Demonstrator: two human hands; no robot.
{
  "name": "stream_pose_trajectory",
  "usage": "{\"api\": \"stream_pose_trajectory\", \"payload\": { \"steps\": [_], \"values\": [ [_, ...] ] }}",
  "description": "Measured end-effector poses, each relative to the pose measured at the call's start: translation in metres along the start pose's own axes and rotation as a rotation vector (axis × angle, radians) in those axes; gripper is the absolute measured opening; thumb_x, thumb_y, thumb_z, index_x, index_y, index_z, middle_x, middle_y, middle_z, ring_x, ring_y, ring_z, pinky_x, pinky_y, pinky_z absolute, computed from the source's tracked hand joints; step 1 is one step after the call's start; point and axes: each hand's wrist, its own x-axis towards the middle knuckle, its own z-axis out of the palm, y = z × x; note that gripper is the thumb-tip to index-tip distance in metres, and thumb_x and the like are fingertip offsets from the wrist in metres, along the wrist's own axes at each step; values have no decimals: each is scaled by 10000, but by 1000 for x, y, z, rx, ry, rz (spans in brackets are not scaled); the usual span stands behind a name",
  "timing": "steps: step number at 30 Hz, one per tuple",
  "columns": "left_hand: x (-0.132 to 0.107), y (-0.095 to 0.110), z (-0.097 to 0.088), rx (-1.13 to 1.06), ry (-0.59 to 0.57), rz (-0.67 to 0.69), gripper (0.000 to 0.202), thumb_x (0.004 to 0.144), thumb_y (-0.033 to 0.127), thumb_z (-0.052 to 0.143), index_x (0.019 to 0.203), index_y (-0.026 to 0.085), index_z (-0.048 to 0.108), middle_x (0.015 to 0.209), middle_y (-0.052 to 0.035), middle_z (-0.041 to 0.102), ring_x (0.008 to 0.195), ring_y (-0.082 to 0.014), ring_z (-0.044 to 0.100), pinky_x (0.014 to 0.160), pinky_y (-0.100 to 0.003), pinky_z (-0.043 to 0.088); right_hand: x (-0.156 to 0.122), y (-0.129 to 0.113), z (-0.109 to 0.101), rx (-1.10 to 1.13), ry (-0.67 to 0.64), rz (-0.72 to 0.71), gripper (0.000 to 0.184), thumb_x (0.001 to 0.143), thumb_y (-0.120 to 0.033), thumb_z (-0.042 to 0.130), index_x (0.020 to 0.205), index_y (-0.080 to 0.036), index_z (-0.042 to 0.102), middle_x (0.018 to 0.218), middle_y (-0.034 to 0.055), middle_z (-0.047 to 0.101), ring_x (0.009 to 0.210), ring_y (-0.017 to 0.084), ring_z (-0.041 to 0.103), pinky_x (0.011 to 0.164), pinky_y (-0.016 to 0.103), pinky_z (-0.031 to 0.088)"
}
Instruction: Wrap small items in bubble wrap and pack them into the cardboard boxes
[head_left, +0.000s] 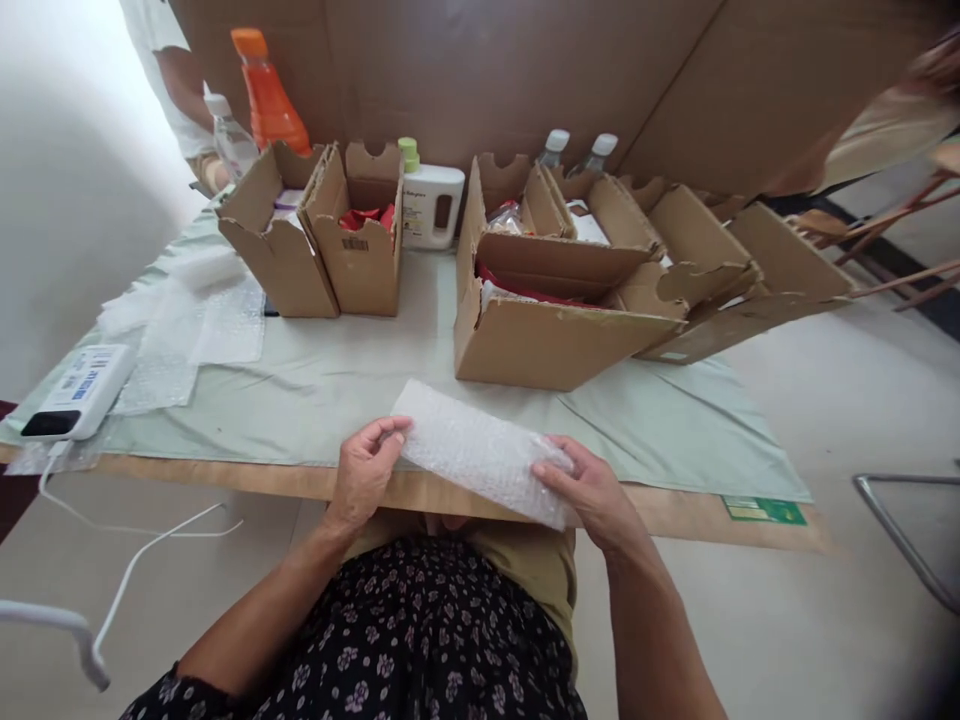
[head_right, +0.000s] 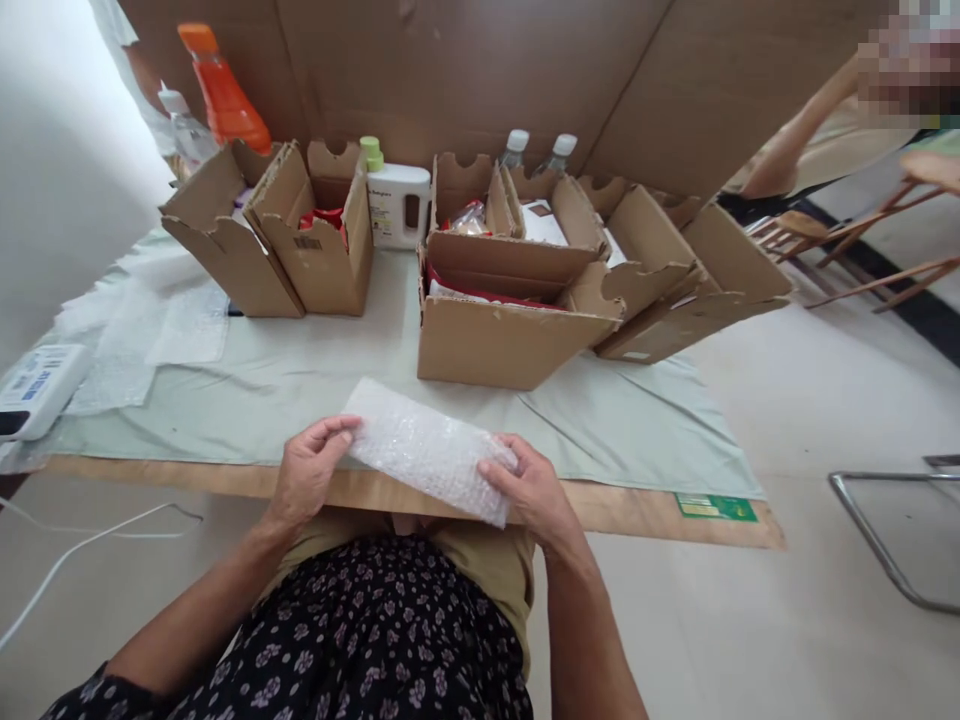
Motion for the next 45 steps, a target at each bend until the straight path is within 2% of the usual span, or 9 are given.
{"api": "stream_pose_trajectory", "payload": {
  "steps": [4,8,10,12,15,17,25,39,45],
  "values": [
    [8,-2,-4,193,-16,154,192,761,254,718,922,214,813,1028,-107,766,1124,-329,649,1129,-543,450,21,13,-3,-392,384,-82,723,778,-480,699,1384,-106,575,857,38,708,634,177,592,693,368,526],
    [7,-7,-12,507,31,336,366,792,234,706,1148,201,780,1470,-171,600,1423,-413,471,1230,-638,301,21,27,11,-652,676,-299,586,870,-407,572,1386,-128,584,1266,190,698,984,281,684,932,499,537],
    [3,-7,-13,717,41,492,422,873,255,656,1286,196,717,1631,-170,445,1523,-409,371,1247,-632,277,19,25,31,-756,664,-432,528,928,-382,529,1391,-135,592,1433,220,621,1245,332,616,1052,536,485],
    [-1,-7,-9,833,-40,594,450,931,279,617,1370,196,664,1675,-172,397,1569,-402,314,1257,-627,258,20,17,57,-867,529,-521,530,977,-376,508,1455,-153,563,1561,203,533,1403,341,519,1126,535,433],
    [-1,-12,-1,916,-255,588,472,961,321,606,1421,217,630,1638,-173,474,1568,-411,335,1268,-665,188,27,9,89,-1003,232,-538,538,1031,-393,471,1520,-177,528,1624,156,485,1471,325,462,1176,505,384],
    [1,-17,0,964,-330,554,476,973,339,596,1437,232,618,1623,-161,503,1559,-407,361,1276,-674,147,29,13,92,-1053,162,-475,532,1048,-393,445,1517,-160,540,1625,152,489,1493,330,436,1191,506,359],
    [1,-26,-21,1064,-360,582,463,1040,376,471,1448,197,598,1644,-135,481,1568,-361,345,1286,-603,170,-3,60,36,-1057,419,-327,514,1063,-385,390,1464,-132,588,1599,171,518,1499,336,433,1188,507,322],
    [0,-25,-17,1152,-260,641,444,956,341,548,1356,197,676,1574,-121,570,1501,-348,455,1255,-550,303,3,70,39,-1009,554,-359,466,1016,-384,473,1365,-141,665,1531,154,595,1431,317,514,1151,472,377],
    [2,-27,-17,1125,-246,672,441,932,346,573,1328,197,695,1534,-123,609,1470,-350,495,1237,-559,339,4,77,34,-936,590,-424,456,1042,-403,417,1323,-164,684,1495,158,626,1409,308,542,1132,483,402]
  ]
}}
